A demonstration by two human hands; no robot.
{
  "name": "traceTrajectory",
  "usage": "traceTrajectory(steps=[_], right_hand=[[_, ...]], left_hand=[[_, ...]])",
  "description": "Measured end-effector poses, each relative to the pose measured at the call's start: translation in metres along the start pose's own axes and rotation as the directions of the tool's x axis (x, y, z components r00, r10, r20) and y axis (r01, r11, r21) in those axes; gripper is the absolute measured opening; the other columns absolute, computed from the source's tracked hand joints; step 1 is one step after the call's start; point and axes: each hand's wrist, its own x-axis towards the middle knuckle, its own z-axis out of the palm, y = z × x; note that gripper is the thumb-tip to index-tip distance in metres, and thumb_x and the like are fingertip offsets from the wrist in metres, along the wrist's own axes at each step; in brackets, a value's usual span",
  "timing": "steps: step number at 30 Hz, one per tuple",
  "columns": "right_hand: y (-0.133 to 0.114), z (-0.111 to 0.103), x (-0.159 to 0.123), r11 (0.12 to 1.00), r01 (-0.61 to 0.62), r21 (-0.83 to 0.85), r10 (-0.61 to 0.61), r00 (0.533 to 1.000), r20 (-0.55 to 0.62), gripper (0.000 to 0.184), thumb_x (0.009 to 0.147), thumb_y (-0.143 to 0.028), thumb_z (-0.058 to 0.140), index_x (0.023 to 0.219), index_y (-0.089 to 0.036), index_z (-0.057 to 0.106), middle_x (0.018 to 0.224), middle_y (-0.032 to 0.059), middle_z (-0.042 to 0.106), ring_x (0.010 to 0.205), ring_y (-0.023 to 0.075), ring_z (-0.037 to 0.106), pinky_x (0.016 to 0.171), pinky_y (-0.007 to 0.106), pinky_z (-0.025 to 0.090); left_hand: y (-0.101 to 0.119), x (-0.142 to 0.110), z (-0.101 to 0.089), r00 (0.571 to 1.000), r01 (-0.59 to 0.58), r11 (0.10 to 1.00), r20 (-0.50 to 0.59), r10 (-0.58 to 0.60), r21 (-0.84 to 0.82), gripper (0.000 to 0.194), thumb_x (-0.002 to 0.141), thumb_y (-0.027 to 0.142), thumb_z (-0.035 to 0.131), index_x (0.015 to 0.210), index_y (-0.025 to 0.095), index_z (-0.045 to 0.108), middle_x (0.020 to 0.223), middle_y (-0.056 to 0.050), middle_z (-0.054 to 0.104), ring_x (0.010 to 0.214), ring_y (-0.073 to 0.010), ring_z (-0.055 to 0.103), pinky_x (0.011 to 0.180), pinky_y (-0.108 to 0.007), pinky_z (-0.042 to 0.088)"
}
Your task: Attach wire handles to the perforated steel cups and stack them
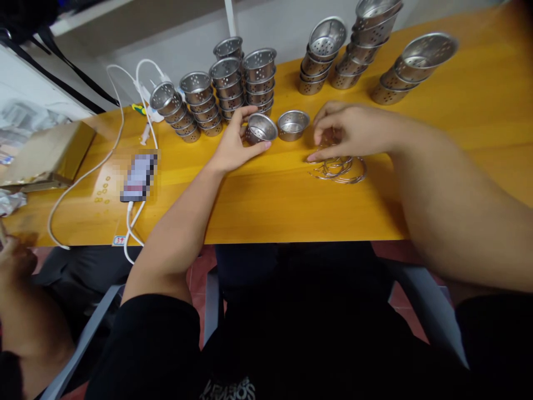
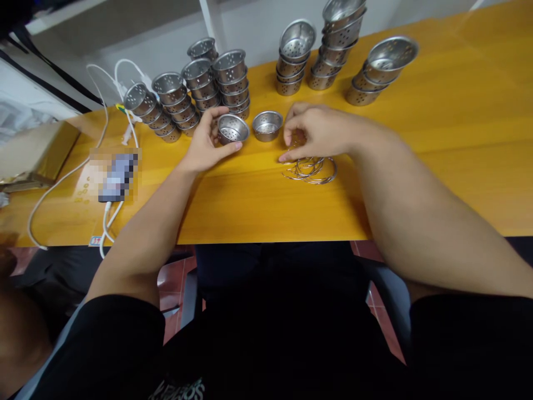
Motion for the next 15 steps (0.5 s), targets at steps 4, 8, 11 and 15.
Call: traceTrajectory(steps=[4,8,11,15], right_hand=[[-0.009,-0.005,-0.001,0.998,-0.046,-0.031,0.048,0.995,0.088,0.039,0.101,-0.054,0.109,0.106,-0.025,0.083,0.126,0.0139,0.072,0.101,0.0302,0.07,0.099,0.053,0.06],[-0.01,-0.005,-0.002,0.991,-0.116,-0.067,0.124,0.982,0.142,0.045,0.105,-0.064,0.106,0.105,-0.027,0.081,0.119,0.0145,0.075,0.098,0.0319,0.072,0.099,0.056,0.063],[-0.009,0.005,0.001,0.985,-0.16,-0.065,0.155,0.985,-0.077,0.042,0.117,-0.071,0.091,0.117,-0.03,0.081,0.128,0.0186,0.081,0.113,0.0414,0.077,0.117,0.068,0.065],[-0.003,0.028,0.013,0.988,-0.154,-0.011,0.145,0.954,-0.261,0.061,0.12,-0.064,0.083,0.163,-0.022,0.077,0.165,0.027,0.078,0.153,0.053,0.074,0.141,0.076,0.057]], left_hand=[[-0.003,0.0,0.0,1.0,-0.027,0.999,-0.003,0.027,0.028,0.117,0.099,0.104,0.091,0.184,0.034,0.051,0.183,-0.019,0.065,0.17,-0.0412,0.076,0.143,-0.06,0.067],[0.001,0.001,-0.002,0.999,-0.02,0.999,-0.025,0.022,0.047,0.115,0.1,0.106,0.089,0.184,0.035,0.053,0.18,-0.019,0.07,0.172,-0.0419,0.075,0.144,-0.061,0.065],[0.004,0.003,-0.004,0.998,-0.001,0.999,-0.061,0.003,0.036,0.113,0.099,0.108,0.088,0.179,0.036,0.057,0.177,-0.019,0.075,0.17,-0.0417,0.077,0.143,-0.062,0.067],[-0.004,0.007,-0.004,0.994,-0.01,1.0,-0.109,0.01,0.001,0.111,0.1,0.108,0.087,0.178,0.036,0.056,0.181,-0.019,0.072,0.17,-0.0404,0.076,0.143,-0.06,0.067]])
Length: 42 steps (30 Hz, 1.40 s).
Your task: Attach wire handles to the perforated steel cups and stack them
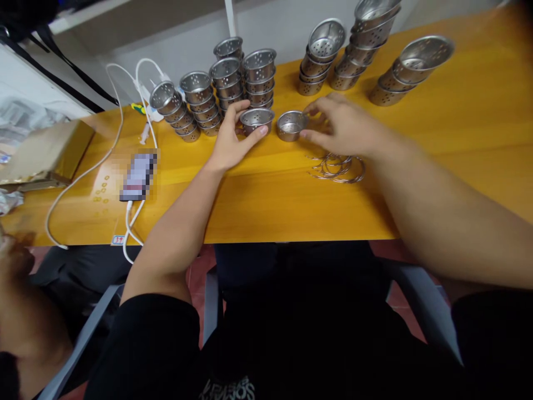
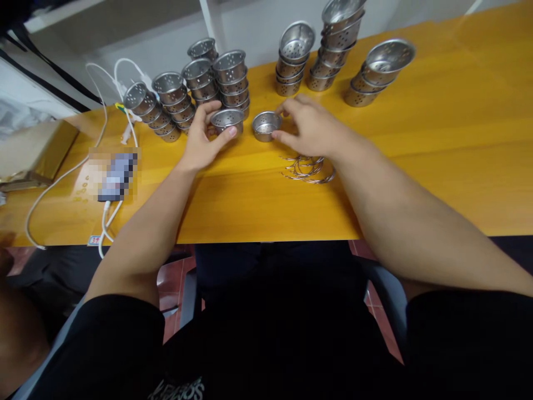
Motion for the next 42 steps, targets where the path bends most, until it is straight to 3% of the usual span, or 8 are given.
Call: traceTrajectory(steps=[3,6,11,16,19,22,36,42], right_hand=[[0.001,0.017,0.004,0.996,0.058,0.074,-0.061,0.997,0.037,0.079,0.118,-0.069,0.083,0.179,-0.021,0.069,0.177,0.0274,0.072,0.164,0.0543,0.07,0.149,0.076,0.053],[-0.006,0.025,0.004,0.986,0.088,0.14,-0.096,0.994,0.054,0.081,0.118,-0.08,0.081,0.182,-0.033,0.068,0.181,0.0211,0.072,0.164,0.0538,0.071,0.151,0.077,0.052],[-0.028,0.027,-0.001,0.961,0.116,0.251,-0.13,0.991,0.04,0.111,0.114,-0.1,0.078,0.195,-0.028,0.057,0.182,0.0228,0.075,0.161,0.055,0.075,0.148,0.08,0.056],[-0.032,0.031,-0.002,0.942,0.017,0.336,-0.051,0.994,0.093,0.11,0.103,-0.115,0.08,0.195,-0.06,0.055,0.18,-0.001,0.081,0.161,0.0494,0.072,0.149,0.077,0.056],[-0.027,0.035,0.001,0.938,0.072,0.339,-0.083,0.996,0.02,0.118,0.105,-0.106,0.085,0.198,-0.039,0.058,0.181,0.012,0.078,0.15,0.0504,0.08,0.142,0.078,0.062],[-0.026,0.036,0.002,0.934,0.139,0.33,-0.144,0.989,-0.008,0.106,0.116,-0.086,0.085,0.196,-0.021,0.061,0.186,0.0231,0.073,0.147,0.0498,0.084,0.14,0.074,0.064],[-0.028,0.033,0.0,0.932,0.105,0.346,-0.11,0.994,-0.005,0.091,0.11,-0.103,0.082,0.179,-0.045,0.081,0.172,0.0122,0.083,0.142,0.0502,0.088,0.139,0.079,0.068],[-0.035,0.028,0.001,0.945,0.093,0.315,-0.099,0.995,0.002,0.099,0.11,-0.108,0.075,0.178,-0.036,0.079,0.177,0.0172,0.077,0.14,0.049,0.084,0.142,0.076,0.062]], left_hand=[[-0.012,0.003,0.002,0.999,-0.033,0.999,0.005,0.033,-0.013,0.115,0.099,0.107,0.088,0.183,0.037,0.051,0.182,-0.02,0.07,0.175,-0.0404,0.073,0.148,-0.06,0.063],[-0.016,0.003,0.005,0.998,-0.06,0.998,0.025,0.061,-0.021,0.12,0.098,0.108,0.089,0.185,0.037,0.047,0.179,-0.019,0.072,0.176,-0.0398,0.073,0.152,-0.061,0.059],[0.011,-0.001,0.011,0.999,0.04,0.999,0.017,-0.04,-0.023,0.119,0.092,0.105,0.098,0.179,0.036,0.056,0.18,-0.019,0.076,0.174,-0.042,0.076,0.146,-0.063,0.065],[0.031,-0.005,0.018,0.993,0.098,0.995,0.064,-0.099,0.005,0.108,0.102,0.09,0.101,0.183,0.034,0.056,0.18,-0.02,0.076,0.175,-0.0409,0.074,0.15,-0.065,0.062],[0.028,-0.005,0.019,0.995,0.071,0.997,0.076,-0.071,0.012,0.104,0.105,0.085,0.1,0.184,0.033,0.055,0.18,-0.02,0.075,0.176,-0.039,0.073,0.154,-0.063,0.058],[0.025,-0.005,0.017,0.994,0.082,0.997,0.075,-0.082,0.001,0.103,0.103,0.08,0.105,0.181,0.032,0.057,0.181,-0.02,0.075,0.175,-0.0397,0.074,0.154,-0.063,0.058],[0.021,-0.006,0.014,0.982,0.122,0.983,0.159,-0.1,-0.139,0.087,0.102,0.067,0.109,0.167,0.03,0.065,0.173,-0.02,0.084,0.161,-0.0364,0.086,0.147,-0.065,0.068],[0.019,-0.006,0.02,0.978,0.132,0.982,0.176,-0.108,-0.132,0.093,0.105,0.075,0.105,0.174,0.03,0.061,0.178,-0.019,0.079,0.166,-0.0363,0.083,0.149,-0.067,0.065]])
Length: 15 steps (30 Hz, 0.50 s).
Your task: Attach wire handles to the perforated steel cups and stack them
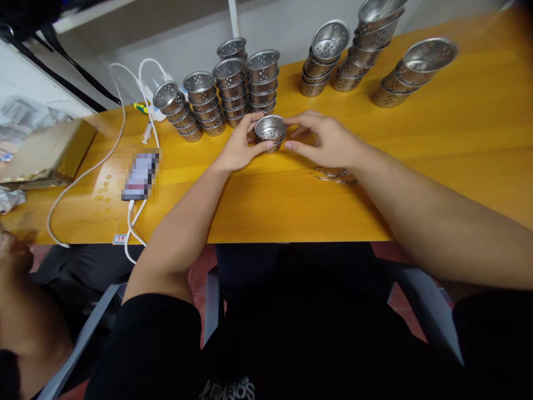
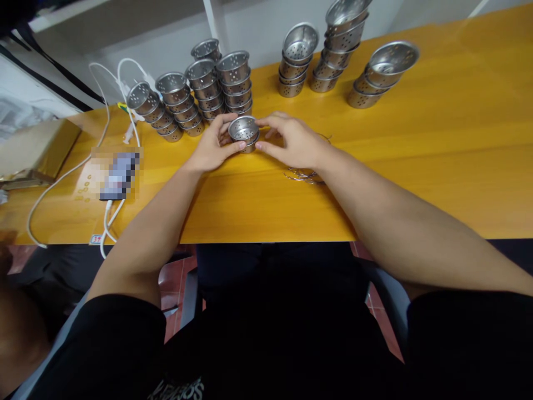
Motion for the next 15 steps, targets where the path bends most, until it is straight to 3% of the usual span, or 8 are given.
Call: traceTrajectory(steps=[2,4,6,8,10,12,15], right_hand=[[-0.001,-0.01,0.001,0.997,-0.041,-0.058,0.039,0.998,-0.045,0.091,0.116,-0.099,0.075,0.176,-0.031,0.077,0.181,0.0205,0.073,0.141,0.0473,0.082,0.144,0.071,0.06],[0.002,-0.026,0.001,0.984,-0.119,-0.136,0.096,0.982,-0.163,0.073,0.124,-0.08,0.077,0.173,-0.026,0.076,0.182,0.0252,0.068,0.144,0.0461,0.08,0.141,0.066,0.06],[0.011,-0.047,-0.001,0.953,-0.215,-0.214,0.132,0.929,-0.346,0.052,0.129,-0.059,0.075,0.169,-0.026,0.076,0.183,0.0282,0.062,0.153,0.047,0.075,0.137,0.064,0.061],[0.025,-0.068,-0.004,0.906,-0.308,-0.29,0.117,0.842,-0.527,0.042,0.129,-0.043,0.075,0.167,-0.025,0.077,0.182,0.0306,0.06,0.171,0.0498,0.063,0.144,0.067,0.053],[0.043,-0.085,-0.008,0.85,-0.419,-0.32,0.116,0.74,-0.663,0.045,0.123,-0.035,0.084,0.165,-0.019,0.077,0.179,0.0333,0.06,0.182,0.0527,0.051,0.149,0.072,0.043],[0.063,-0.096,-0.009,0.803,-0.509,-0.309,0.209,0.727,-0.654,0.054,0.127,-0.037,0.084,0.177,-0.021,0.07,0.189,0.034,0.049,0.188,0.05,0.043,0.15,0.07,0.04],[0.095,-0.101,-0.004,0.651,-0.712,-0.264,0.381,0.607,-0.697,0.063,0.119,-0.03,0.096,0.176,-0.021,0.069,0.192,0.0323,0.038,0.188,0.0489,0.043,0.152,0.068,0.034]], left_hand=[[-0.006,0.001,-0.001,1.0,0.008,1.0,-0.025,-0.008,0.028,0.106,0.098,0.082,0.109,0.176,0.03,0.06,0.18,-0.021,0.075,0.164,-0.0392,0.082,0.146,-0.068,0.067],[-0.015,0.003,-0.005,0.997,0.027,0.998,-0.075,-0.022,0.064,0.118,0.088,0.085,0.116,0.177,0.031,0.059,0.175,-0.021,0.074,0.153,-0.0415,0.085,0.137,-0.068,0.072],[-0.024,0.004,-0.009,0.992,0.052,0.995,-0.115,-0.041,0.089,0.121,0.085,0.084,0.118,0.177,0.033,0.058,0.16,-0.018,0.078,0.138,-0.0402,0.088,0.128,-0.068,0.076],[-0.029,0.003,-0.012,0.992,0.067,0.994,-0.114,-0.057,0.083,0.113,0.092,0.082,0.114,0.177,0.033,0.057,0.143,-0.014,0.079,0.128,-0.037,0.089,0.125,-0.067,0.076],[-0.028,0.001,-0.012,0.995,0.069,0.997,-0.079,-0.065,0.043,0.101,0.102,0.075,0.108,0.177,0.034,0.055,0.139,-0.013,0.08,0.126,-0.0336,0.089,0.126,-0.064,0.076],[-0.021,-0.002,-0.009,0.998,0.056,0.998,-0.039,-0.056,-0.006,0.092,0.106,0.065,0.104,0.176,0.034,0.054,0.147,-0.013,0.082,0.132,-0.0307,0.089,0.131,-0.061,0.075],[-0.006,-0.007,-0.003,1.0,0.021,0.999,0.017,-0.02,-0.028,0.078,0.105,0.051,0.103,0.168,0.031,0.062,0.164,-0.015,0.083,0.15,-0.0298,0.086,0.142,-0.058,0.071]])
